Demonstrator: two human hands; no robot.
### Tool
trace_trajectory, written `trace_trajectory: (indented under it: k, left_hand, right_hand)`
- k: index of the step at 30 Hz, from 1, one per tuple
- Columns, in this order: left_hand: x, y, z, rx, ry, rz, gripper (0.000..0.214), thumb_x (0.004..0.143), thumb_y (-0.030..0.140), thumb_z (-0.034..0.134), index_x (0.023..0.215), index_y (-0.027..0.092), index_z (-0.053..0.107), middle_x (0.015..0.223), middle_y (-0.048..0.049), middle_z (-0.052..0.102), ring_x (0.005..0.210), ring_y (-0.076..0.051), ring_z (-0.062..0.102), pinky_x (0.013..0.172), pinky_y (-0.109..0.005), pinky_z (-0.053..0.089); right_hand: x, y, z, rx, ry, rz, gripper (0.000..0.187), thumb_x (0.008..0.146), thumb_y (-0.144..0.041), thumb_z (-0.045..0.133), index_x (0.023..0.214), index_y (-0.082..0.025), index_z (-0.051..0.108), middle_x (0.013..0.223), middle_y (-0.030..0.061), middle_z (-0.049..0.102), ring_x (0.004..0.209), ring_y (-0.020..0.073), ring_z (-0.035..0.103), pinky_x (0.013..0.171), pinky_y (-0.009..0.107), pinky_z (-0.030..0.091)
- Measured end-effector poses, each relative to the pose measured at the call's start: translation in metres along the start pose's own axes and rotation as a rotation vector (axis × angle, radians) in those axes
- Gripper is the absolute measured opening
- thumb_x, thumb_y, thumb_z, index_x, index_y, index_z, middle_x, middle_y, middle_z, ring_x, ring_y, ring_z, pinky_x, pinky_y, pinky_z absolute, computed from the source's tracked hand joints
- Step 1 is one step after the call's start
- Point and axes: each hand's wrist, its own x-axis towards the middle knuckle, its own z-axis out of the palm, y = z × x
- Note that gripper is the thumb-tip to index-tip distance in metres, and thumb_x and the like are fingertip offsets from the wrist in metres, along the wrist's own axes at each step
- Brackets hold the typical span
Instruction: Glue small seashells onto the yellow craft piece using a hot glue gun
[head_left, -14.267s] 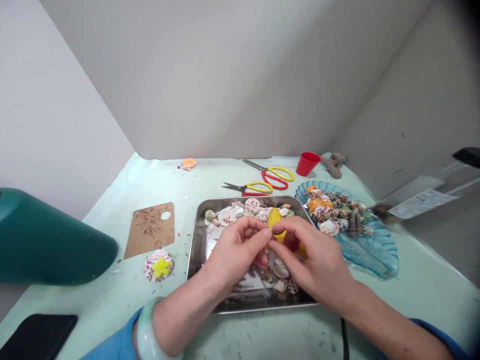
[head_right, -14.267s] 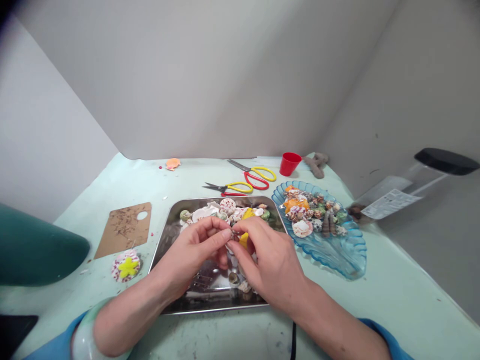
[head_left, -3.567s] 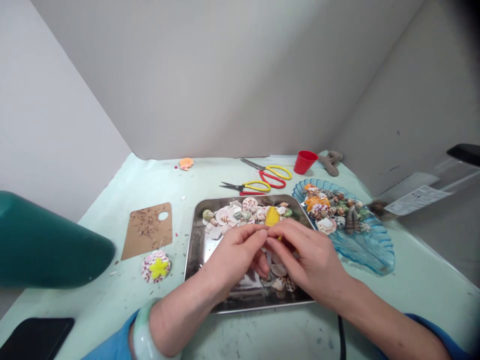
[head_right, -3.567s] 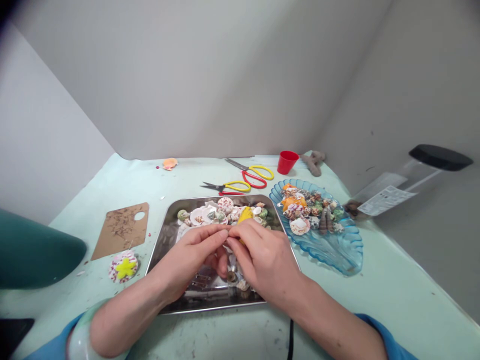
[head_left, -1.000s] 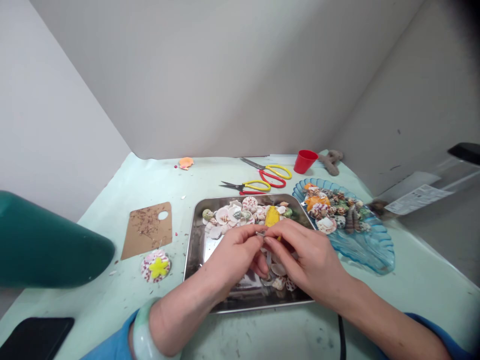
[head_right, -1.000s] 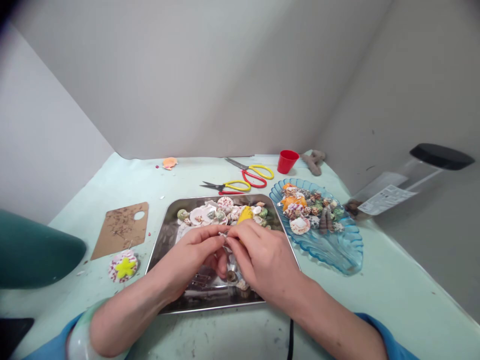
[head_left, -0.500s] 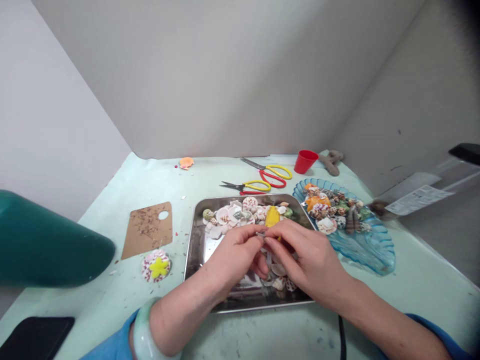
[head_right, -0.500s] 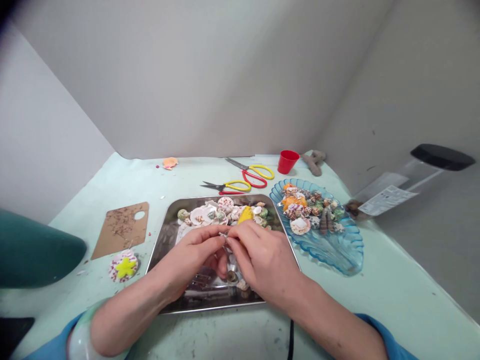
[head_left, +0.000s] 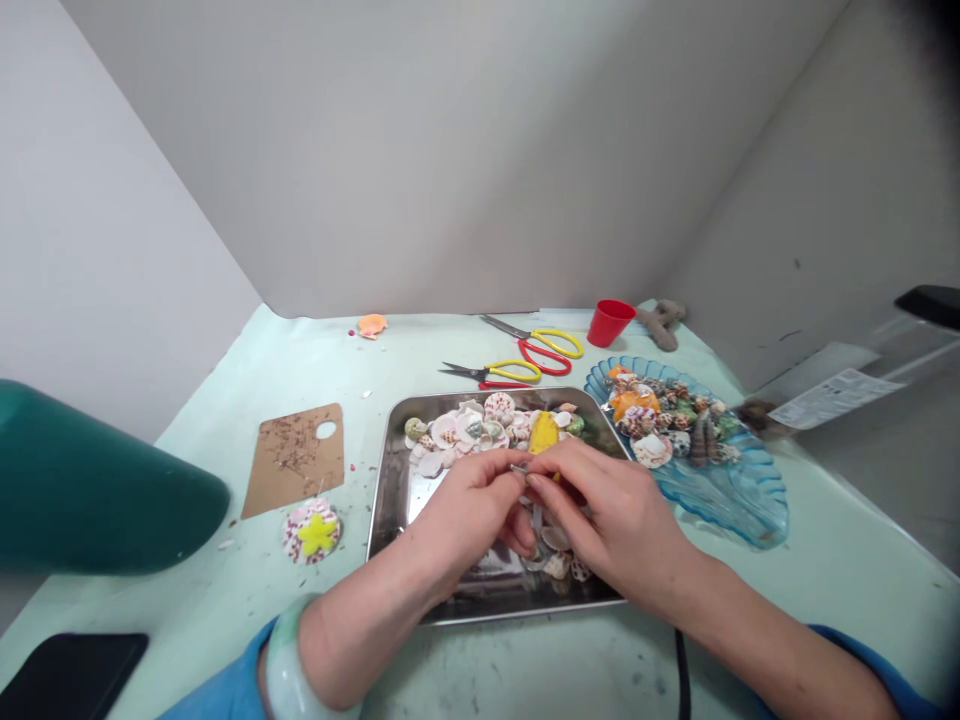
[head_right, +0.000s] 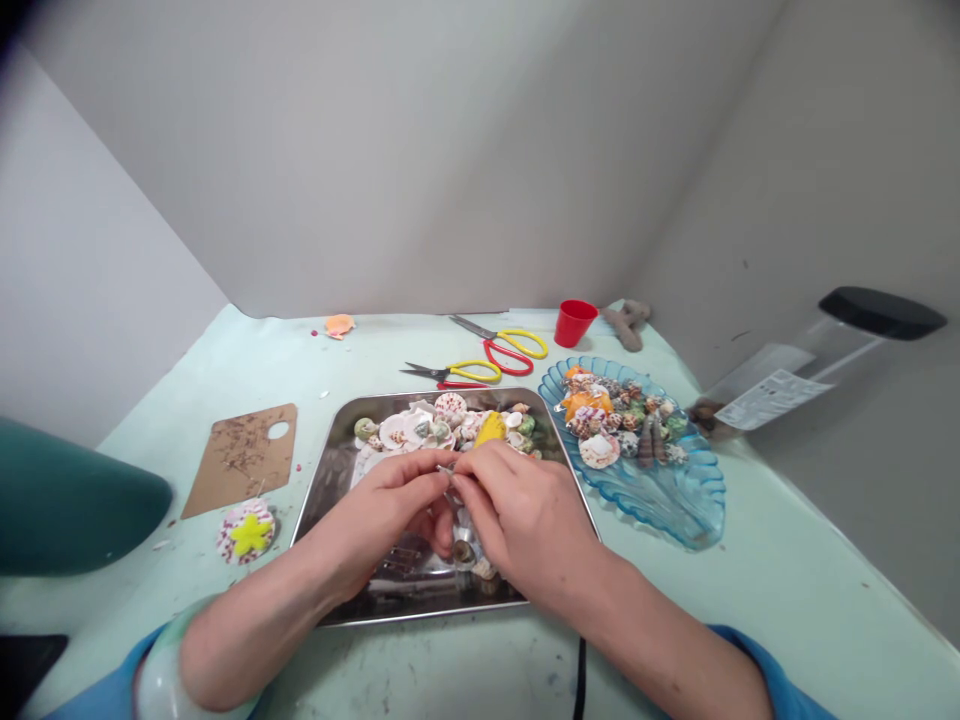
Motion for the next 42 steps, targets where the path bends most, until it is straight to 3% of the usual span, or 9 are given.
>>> trace_trajectory:
  k: [42]
  left_hand:
    - [-0.0009,0.0008,0.0002,0.01,0.006,-0.017,0.031,0.082,0.019,0.044,0.107,0.011,0.061,0.043,0.002,0.054,0.042,-0.01,0.052,0.05,-0.02,0.044]
  right_hand:
    - [-0.0006,-0.0005,-0.0002,-0.054,-0.013,-0.01,0.017,0.092,-0.02,0.041,0.085,-0.018,0.056,0.078,0.0049,0.061,0.069,0.014,0.056,0.063,0.025,0.044]
